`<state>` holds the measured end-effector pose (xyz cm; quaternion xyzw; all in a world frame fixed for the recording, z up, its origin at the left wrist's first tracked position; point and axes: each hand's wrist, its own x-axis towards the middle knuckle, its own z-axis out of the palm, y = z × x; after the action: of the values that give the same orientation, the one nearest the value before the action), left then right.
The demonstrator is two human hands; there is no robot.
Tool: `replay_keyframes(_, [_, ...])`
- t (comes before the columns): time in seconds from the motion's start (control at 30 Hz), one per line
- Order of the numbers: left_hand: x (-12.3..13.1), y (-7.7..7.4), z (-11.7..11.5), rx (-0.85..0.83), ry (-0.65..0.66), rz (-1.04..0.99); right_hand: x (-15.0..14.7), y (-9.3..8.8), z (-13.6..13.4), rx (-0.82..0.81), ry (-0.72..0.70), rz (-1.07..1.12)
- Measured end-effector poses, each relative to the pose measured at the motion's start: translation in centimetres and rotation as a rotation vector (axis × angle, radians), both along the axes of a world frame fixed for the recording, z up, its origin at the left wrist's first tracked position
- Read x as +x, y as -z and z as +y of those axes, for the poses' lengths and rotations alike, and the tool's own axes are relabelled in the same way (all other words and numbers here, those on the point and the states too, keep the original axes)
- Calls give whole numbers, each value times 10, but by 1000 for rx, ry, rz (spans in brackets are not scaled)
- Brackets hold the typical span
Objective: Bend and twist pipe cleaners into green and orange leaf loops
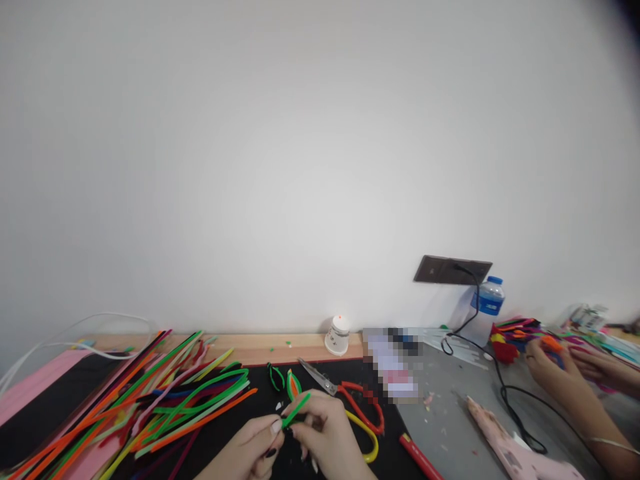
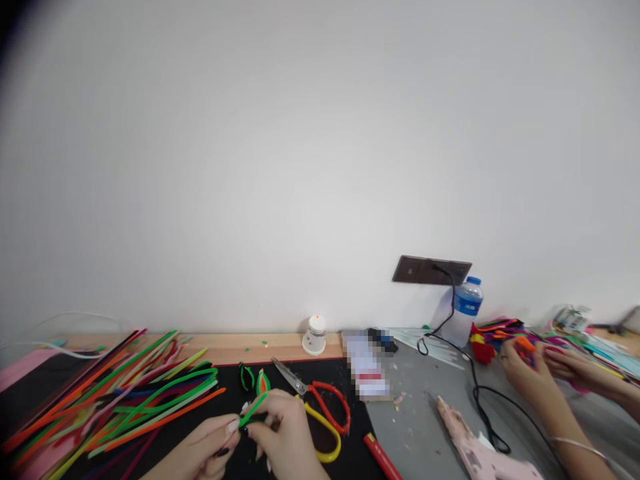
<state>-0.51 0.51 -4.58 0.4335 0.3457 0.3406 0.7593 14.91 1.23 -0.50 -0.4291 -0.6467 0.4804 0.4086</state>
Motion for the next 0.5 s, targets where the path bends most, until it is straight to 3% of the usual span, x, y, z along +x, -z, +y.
replay_keyframes(0.17, [-1,-2,-1,-47,98,-20,-1,6,1,-140,-28,4])
replay_keyframes(0.37, [1,-2,0,-16,29,77,5,4,4,86,29,-181])
replay_keyframes(0.5, [1,-5,-2,106,83,197,9,7,5,133,9,-214])
